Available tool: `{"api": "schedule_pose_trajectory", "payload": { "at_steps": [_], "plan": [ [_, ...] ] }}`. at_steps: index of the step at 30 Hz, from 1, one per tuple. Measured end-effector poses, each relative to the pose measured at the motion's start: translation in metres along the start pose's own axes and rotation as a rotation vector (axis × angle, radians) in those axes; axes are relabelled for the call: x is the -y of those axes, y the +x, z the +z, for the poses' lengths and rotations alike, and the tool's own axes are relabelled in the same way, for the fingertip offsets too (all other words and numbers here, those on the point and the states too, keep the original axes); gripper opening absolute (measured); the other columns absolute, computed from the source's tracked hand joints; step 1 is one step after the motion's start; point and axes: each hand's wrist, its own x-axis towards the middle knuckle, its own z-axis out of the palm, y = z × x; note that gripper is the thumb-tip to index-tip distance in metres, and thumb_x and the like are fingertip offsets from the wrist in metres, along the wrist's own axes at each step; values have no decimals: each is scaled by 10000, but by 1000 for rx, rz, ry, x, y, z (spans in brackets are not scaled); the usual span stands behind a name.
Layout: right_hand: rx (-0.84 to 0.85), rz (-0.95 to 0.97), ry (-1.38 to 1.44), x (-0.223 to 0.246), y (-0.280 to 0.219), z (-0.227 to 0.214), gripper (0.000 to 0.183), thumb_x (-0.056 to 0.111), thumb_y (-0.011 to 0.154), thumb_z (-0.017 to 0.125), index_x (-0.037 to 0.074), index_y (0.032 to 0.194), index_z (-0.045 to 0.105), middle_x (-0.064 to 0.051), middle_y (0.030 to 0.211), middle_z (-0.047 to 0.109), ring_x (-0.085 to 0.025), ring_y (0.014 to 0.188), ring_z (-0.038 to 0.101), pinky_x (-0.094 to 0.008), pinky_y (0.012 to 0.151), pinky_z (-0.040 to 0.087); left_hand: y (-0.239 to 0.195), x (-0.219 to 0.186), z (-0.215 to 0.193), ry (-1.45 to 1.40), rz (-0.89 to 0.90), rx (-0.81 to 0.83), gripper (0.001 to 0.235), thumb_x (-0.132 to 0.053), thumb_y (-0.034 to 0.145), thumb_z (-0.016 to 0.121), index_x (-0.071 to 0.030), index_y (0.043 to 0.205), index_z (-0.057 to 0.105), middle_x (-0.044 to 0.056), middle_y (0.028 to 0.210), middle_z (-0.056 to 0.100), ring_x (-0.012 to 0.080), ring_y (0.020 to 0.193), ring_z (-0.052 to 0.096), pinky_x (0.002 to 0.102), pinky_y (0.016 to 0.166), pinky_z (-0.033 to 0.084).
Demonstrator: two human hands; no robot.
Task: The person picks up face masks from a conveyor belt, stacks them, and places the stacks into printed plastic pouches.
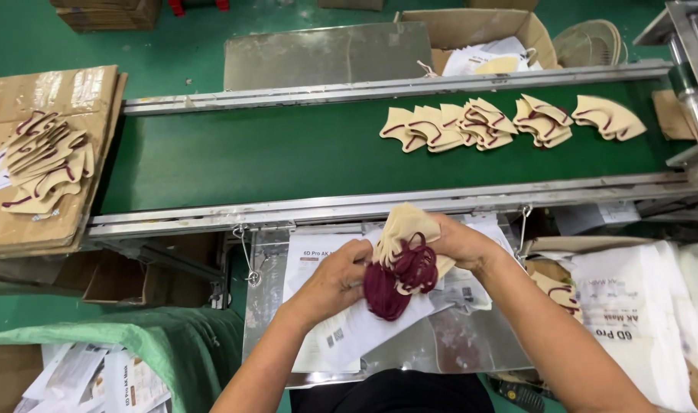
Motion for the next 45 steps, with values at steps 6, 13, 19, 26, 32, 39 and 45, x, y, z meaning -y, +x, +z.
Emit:
{"api": "schedule_pose_trajectory", "payload": {
  "at_steps": [6,13,19,26,32,39,45],
  "plan": [
    [-260,-157,-1302,52,14,52,485,147,781,811,52,1217,622,-192,1017,733,-359,1010,675,-453,852,529,6,-1,19,-49,9,-85,173,-153,751,853,-151,915,797,29,942,586,225,920,592,371,824,534],
    [-239,-517,-1027,105,6,81,470,139,706,800,17,1110,593,-181,1108,597,-324,985,649,-387,752,560,17,-25,13,242,-25,-424,142,-133,790,824,-107,921,774,58,994,578,255,939,569,389,794,505],
    [-4,-517,-992,85,0,39,622,62,688,871,12,1257,624,-163,1189,579,-296,1111,603,-362,940,490,14,-22,13,270,128,-435,101,-118,807,801,-127,902,769,41,1002,570,246,964,567,388,852,499],
    [165,74,-532,65,-4,30,654,152,767,831,79,1383,625,-51,1123,738,-149,973,658,-328,844,577,14,-14,-5,163,-159,-539,846,-431,507,902,-65,1212,612,149,1110,668,273,1022,656,371,893,540],
    [290,17,-643,52,-9,19,508,164,818,782,89,1315,711,-51,1034,793,-114,859,685,-280,759,571,-5,2,-4,-293,-403,-277,629,-266,623,940,-57,1158,681,100,972,805,163,878,776,304,793,617],
    [288,161,-421,42,-28,36,406,174,810,782,113,1207,723,-25,1012,793,-98,846,717,-279,786,577,-9,9,20,-268,-392,-88,448,-257,650,938,-52,995,740,88,868,799,162,780,755,308,711,594],
    [312,269,-1051,3,-23,40,289,179,812,767,38,1064,781,-187,906,779,-304,810,685,-399,767,538,8,-7,36,68,-372,-23,439,-353,694,958,-54,918,728,109,849,752,245,768,712,365,735,548]
  ]
}}
